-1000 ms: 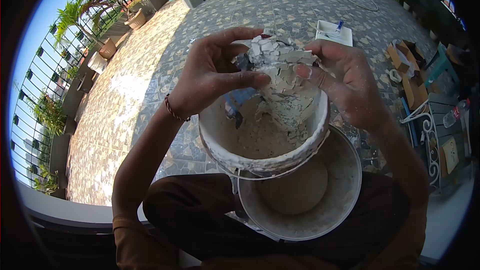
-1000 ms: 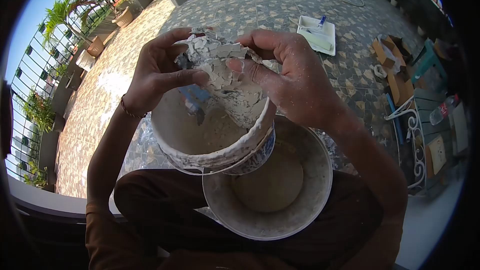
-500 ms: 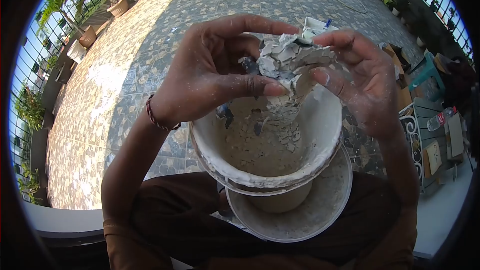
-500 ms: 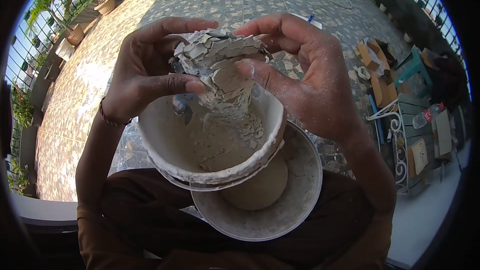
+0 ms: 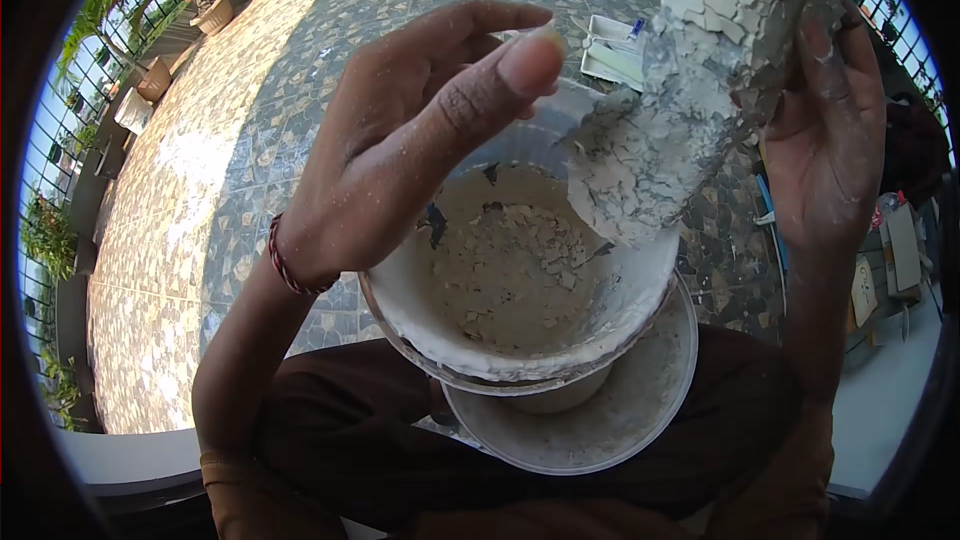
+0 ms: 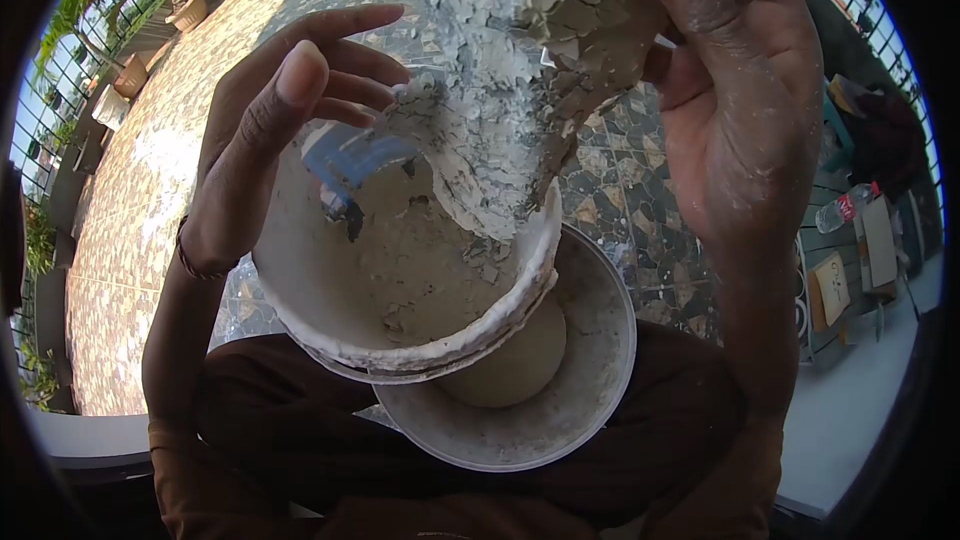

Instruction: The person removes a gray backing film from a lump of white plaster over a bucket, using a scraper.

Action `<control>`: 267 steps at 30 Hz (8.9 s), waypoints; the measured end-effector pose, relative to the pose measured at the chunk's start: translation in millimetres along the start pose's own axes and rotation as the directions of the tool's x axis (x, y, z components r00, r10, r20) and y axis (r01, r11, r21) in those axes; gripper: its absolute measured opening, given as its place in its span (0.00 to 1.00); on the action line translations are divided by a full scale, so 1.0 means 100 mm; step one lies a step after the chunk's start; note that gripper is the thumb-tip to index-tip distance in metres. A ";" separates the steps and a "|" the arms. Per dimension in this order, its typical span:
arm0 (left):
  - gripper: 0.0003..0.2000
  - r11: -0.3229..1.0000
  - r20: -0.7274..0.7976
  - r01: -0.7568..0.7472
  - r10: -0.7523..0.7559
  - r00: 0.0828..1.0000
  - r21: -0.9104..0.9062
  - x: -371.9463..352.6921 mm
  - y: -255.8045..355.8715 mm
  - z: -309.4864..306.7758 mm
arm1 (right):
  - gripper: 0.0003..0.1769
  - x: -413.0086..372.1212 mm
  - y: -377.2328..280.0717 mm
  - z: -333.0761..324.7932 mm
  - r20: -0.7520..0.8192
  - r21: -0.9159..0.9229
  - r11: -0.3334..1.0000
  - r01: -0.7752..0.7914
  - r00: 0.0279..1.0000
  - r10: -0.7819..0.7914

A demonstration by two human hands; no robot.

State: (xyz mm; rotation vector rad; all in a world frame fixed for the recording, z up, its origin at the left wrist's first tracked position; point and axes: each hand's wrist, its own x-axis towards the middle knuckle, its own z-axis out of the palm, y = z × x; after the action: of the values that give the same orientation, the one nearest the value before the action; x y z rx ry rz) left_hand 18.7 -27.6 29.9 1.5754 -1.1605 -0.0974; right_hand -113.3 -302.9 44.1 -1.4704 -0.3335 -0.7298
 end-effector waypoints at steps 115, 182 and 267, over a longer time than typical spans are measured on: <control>0.11 0.986 0.403 -0.134 0.085 0.911 0.094 -0.69 -0.72 1.12 | 0.13 -1.13 0.16 0.19 0.256 -0.610 0.416 -0.675 0.330 0.909; 0.16 0.986 0.590 0.108 -0.014 0.807 -0.124 -0.89 -0.77 1.14 | 0.11 -0.98 0.22 0.18 0.361 -0.649 0.437 -0.623 0.254 0.897; 0.21 0.998 0.900 -0.016 0.062 0.431 -0.061 -0.53 -0.47 0.78 | 0.19 -1.17 0.42 0.39 0.682 -0.606 0.768 -0.208 0.362 0.636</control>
State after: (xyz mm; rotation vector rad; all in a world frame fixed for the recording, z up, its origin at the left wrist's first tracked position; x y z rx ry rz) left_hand -26.6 -50.6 -62.7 1.4323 -2.0077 -1.0718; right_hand -165.4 -239.6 -57.0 -2.1796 -0.5291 0.5369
